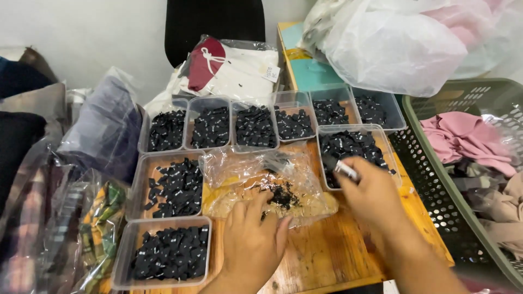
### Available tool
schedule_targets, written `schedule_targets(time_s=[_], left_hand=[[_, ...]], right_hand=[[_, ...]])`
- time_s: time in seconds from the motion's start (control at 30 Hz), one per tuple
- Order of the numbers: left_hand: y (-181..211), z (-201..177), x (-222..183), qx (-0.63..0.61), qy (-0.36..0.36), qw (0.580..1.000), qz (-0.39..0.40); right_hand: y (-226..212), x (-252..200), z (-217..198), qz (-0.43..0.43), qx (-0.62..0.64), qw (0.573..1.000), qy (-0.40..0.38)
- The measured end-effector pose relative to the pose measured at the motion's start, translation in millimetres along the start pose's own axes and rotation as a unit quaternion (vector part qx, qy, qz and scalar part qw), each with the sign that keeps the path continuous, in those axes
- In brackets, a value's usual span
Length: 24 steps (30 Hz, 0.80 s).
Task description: The person is using a small hand tool to trim excess plastic from small black components, likely buckles or fasteners, before sorting them into bins.
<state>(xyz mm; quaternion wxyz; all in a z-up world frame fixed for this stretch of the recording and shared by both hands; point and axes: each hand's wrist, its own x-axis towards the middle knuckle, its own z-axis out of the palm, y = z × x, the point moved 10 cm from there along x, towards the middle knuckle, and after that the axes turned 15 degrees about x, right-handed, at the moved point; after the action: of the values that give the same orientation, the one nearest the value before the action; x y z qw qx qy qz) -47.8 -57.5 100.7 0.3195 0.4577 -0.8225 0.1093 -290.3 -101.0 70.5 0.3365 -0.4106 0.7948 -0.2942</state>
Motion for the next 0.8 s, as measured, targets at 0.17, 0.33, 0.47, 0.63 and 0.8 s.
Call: schedule_targets(time_s=[0.17, 0.33, 0.47, 0.63, 0.8], left_hand=[[6.7, 31.6, -12.8, 0.001, -0.083, 0.997, 0.003], [17.2, 51.4, -25.8, -0.043, -0.138, 0.989, 0.041], [17.4, 50.5, -30.7, -0.049, -0.102, 0.992, 0.049], [16.1, 44.5, -28.4, -0.05, -0.095, 0.993, 0.056], [13.9, 48.5, -30.1, -0.076, -0.114, 0.99, 0.044]], right_hand=[[-3.7, 48.3, 11.0, -0.066, -0.11, 0.99, -0.062], [6.5, 64.1, 24.6, -0.031, -0.171, 0.981, -0.089], [7.1, 66.9, 32.5, -0.017, -0.197, 0.977, -0.082], [20.1, 77.5, 45.0, -0.008, -0.204, 0.975, -0.09], [16.3, 76.0, 41.9, -0.026, -0.175, 0.981, -0.083]])
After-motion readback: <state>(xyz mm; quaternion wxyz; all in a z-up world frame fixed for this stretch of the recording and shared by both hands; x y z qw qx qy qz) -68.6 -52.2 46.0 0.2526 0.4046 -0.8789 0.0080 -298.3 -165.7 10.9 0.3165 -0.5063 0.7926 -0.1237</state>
